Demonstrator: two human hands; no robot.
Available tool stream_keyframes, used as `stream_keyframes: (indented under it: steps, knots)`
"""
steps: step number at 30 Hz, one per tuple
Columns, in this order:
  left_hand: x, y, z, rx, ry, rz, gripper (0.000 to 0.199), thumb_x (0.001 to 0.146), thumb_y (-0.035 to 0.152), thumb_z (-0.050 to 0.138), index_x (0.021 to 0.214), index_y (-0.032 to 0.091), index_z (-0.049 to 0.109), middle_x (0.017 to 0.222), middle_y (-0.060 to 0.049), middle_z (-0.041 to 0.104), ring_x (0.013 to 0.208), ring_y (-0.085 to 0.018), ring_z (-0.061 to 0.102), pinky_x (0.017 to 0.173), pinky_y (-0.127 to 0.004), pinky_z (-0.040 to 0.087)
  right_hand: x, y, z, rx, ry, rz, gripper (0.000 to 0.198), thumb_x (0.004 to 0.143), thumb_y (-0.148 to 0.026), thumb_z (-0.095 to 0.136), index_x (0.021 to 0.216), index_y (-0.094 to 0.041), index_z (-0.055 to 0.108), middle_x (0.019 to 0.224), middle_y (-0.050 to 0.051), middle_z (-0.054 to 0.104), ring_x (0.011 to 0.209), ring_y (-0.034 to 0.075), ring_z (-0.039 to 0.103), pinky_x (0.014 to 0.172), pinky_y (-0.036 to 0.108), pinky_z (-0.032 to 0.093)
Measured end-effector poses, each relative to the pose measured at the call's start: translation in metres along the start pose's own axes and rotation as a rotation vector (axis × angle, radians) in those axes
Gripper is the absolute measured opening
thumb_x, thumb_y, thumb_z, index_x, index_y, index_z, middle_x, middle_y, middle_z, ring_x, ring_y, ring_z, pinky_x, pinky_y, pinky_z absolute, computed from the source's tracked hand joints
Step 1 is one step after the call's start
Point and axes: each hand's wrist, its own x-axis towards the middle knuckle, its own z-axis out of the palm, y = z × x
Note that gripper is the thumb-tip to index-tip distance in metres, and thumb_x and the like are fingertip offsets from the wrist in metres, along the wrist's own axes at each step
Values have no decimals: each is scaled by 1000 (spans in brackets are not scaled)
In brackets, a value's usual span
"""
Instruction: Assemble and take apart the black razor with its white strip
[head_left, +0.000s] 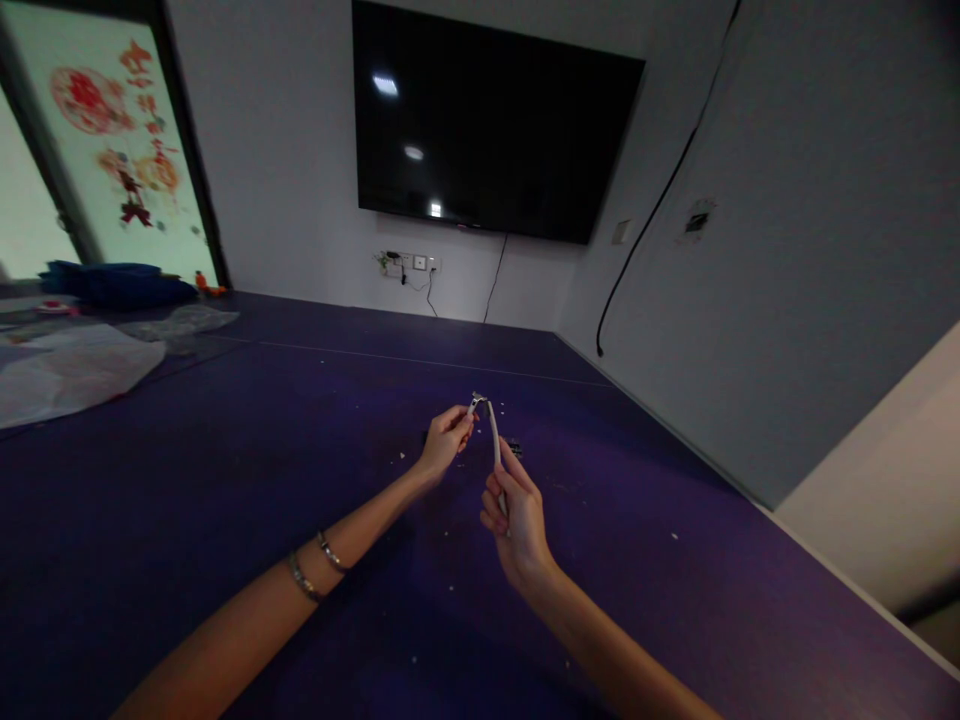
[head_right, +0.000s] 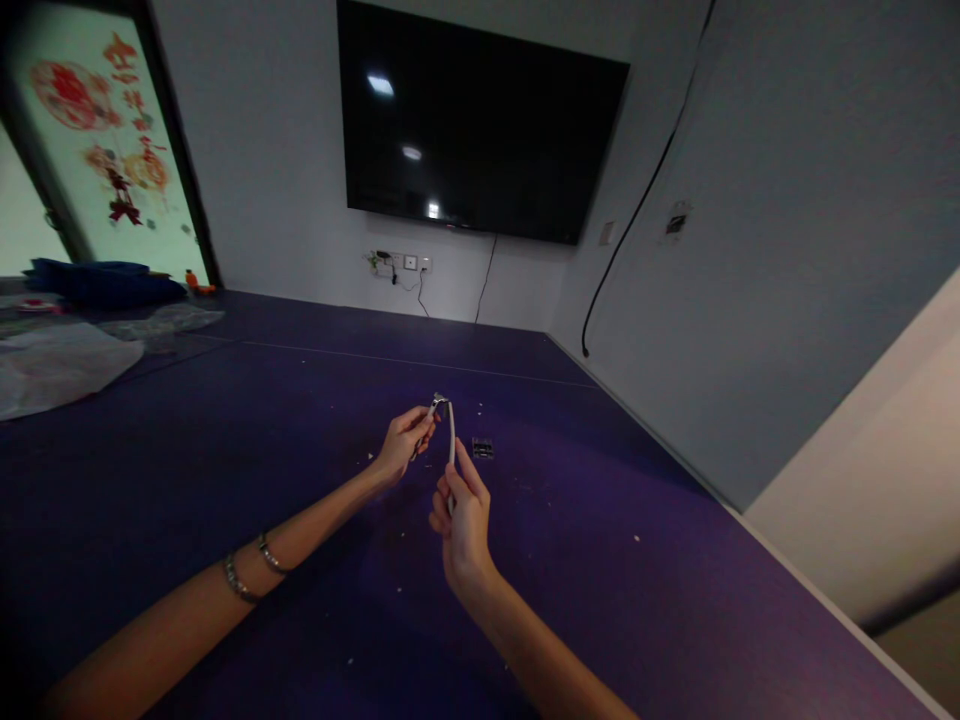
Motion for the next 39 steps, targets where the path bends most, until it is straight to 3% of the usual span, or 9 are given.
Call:
stream_keyframes:
  steps: [30,39]
  knots:
    - [-9,6,10,21,5,-3,24,75,38,57,76,15,57,51,6,40,41,-5,34,38,-17,25,8,1,3,39,-4,-33,57,74,-29,58,129,-26,43,53,-10,30,38,3,18,36,18,10]
    - [-5,5,7,9,75,25,22,74,38,57,76,15,57,54,5,42,41,-5,36,38,-17,26,1,4,7,34,-18,-37,55,75,-30,57,128,-25,44,54,-9,31,38,3,17,37,19,10]
